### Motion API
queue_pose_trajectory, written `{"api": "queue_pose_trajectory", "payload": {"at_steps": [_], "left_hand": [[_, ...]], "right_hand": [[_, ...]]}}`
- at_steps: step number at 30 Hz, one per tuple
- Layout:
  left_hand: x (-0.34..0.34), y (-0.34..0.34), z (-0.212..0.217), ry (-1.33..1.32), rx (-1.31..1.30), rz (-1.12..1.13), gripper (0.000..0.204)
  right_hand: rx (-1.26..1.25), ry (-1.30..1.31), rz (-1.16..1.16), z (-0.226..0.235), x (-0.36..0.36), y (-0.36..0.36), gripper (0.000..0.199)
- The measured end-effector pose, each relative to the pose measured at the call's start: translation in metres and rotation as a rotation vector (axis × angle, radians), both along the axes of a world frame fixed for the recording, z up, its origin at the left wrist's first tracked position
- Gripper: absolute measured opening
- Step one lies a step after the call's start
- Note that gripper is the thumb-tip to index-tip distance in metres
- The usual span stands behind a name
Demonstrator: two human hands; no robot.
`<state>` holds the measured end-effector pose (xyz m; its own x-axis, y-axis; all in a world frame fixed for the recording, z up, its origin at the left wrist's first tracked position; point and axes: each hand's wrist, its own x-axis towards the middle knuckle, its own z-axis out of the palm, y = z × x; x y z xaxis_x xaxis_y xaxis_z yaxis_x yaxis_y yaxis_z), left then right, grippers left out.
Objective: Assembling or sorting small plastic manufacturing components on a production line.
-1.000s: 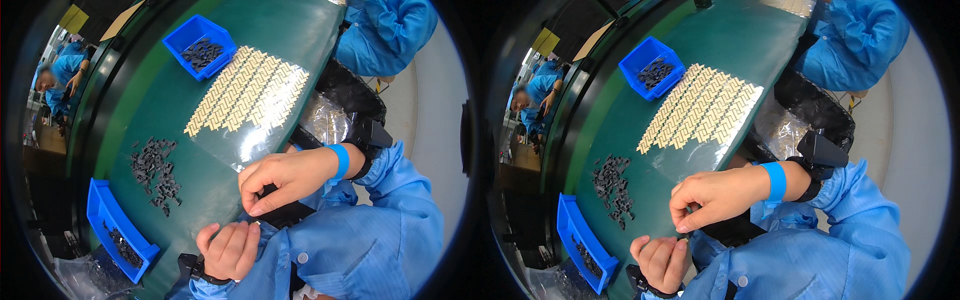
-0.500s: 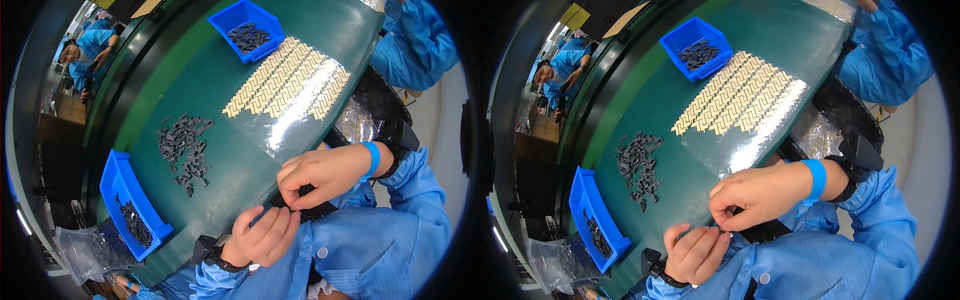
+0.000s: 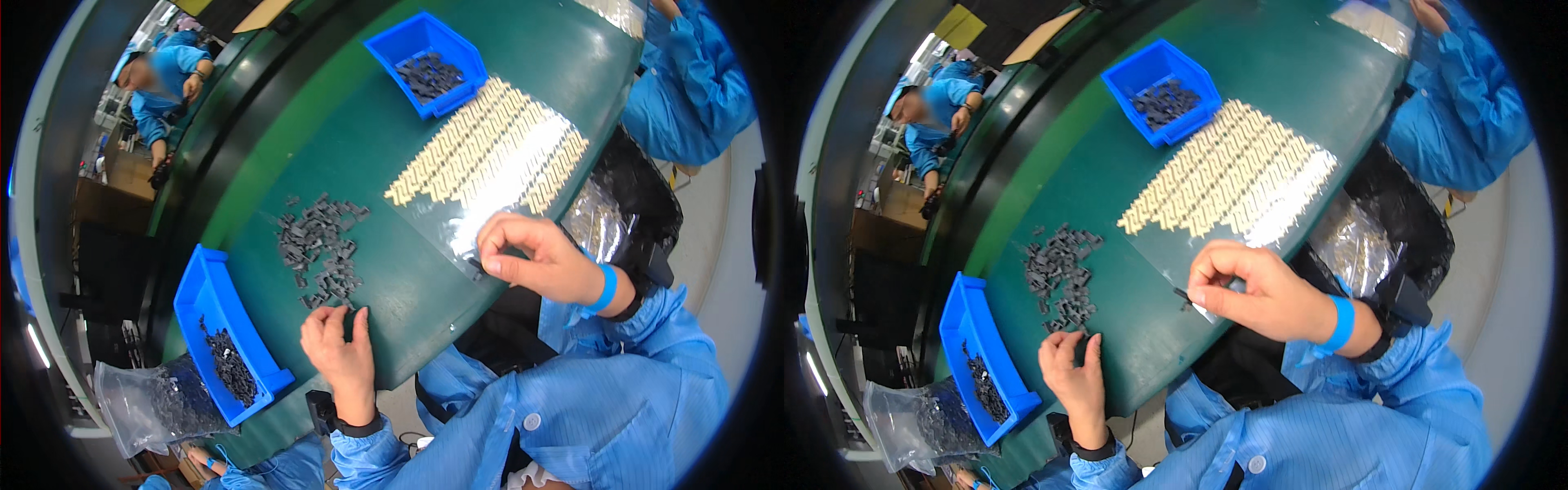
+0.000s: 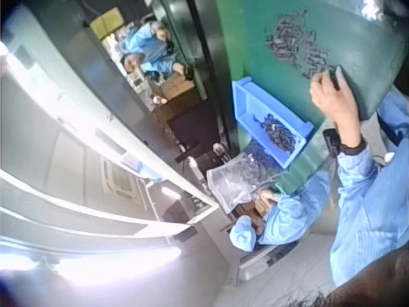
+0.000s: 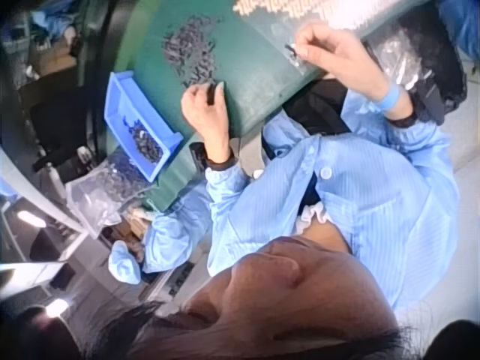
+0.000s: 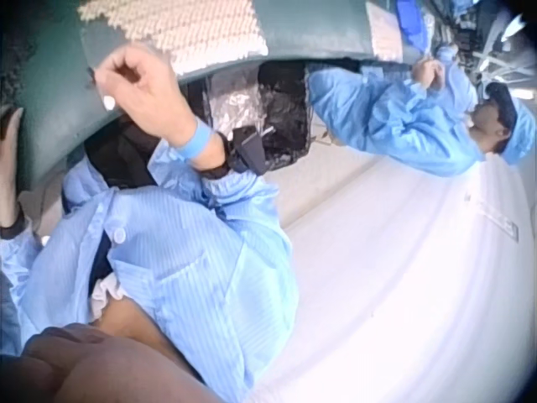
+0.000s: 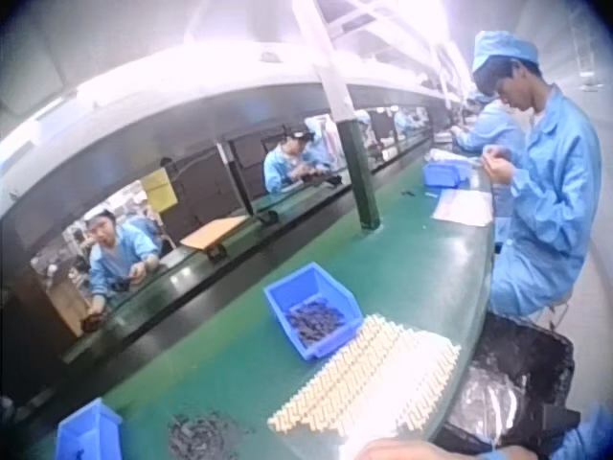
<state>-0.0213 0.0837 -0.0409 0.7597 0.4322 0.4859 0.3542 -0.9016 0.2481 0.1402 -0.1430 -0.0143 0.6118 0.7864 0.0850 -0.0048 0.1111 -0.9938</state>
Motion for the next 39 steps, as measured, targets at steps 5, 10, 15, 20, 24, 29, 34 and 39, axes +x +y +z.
{"api": "queue_pose_trajectory", "payload": {"at_steps": [5,10,15,20,24,29,34,39], "left_hand": [[0.002,-0.003,-0.002,-0.022,0.016,-0.013,0.012],[0.005,-0.035,0.028,-0.334,-0.724,-0.191,0.009],[0.01,-0.079,0.029,-0.492,-2.182,-0.544,0.024],[0.019,-0.094,0.027,-0.445,-2.422,-0.526,0.032],[0.014,-0.092,0.017,-0.276,-2.462,-0.538,0.043],[0.008,-0.091,0.023,-0.111,-2.418,-0.448,0.046],[0.003,-0.089,0.022,-0.068,-2.297,-0.469,0.045],[0.005,-0.084,0.025,-0.175,-2.228,-0.596,0.042]], "right_hand": [[0.045,-0.101,-0.047,0.0,-0.005,-0.001,0.009],[0.14,-0.221,-0.149,-0.004,-0.018,0.009,0.012],[0.34,-0.896,-0.284,0.005,-0.04,0.024,0.039],[0.358,-1.004,-0.325,0.001,-0.031,0.018,0.035],[0.36,-1.028,-0.177,0.0,-0.028,0.01,0.031],[0.373,-0.921,-0.067,-0.005,-0.028,0.004,0.032],[0.305,-0.749,-0.067,-0.001,-0.03,-0.007,0.033],[0.363,-0.752,-0.114,-0.01,-0.032,0.002,0.036]]}}
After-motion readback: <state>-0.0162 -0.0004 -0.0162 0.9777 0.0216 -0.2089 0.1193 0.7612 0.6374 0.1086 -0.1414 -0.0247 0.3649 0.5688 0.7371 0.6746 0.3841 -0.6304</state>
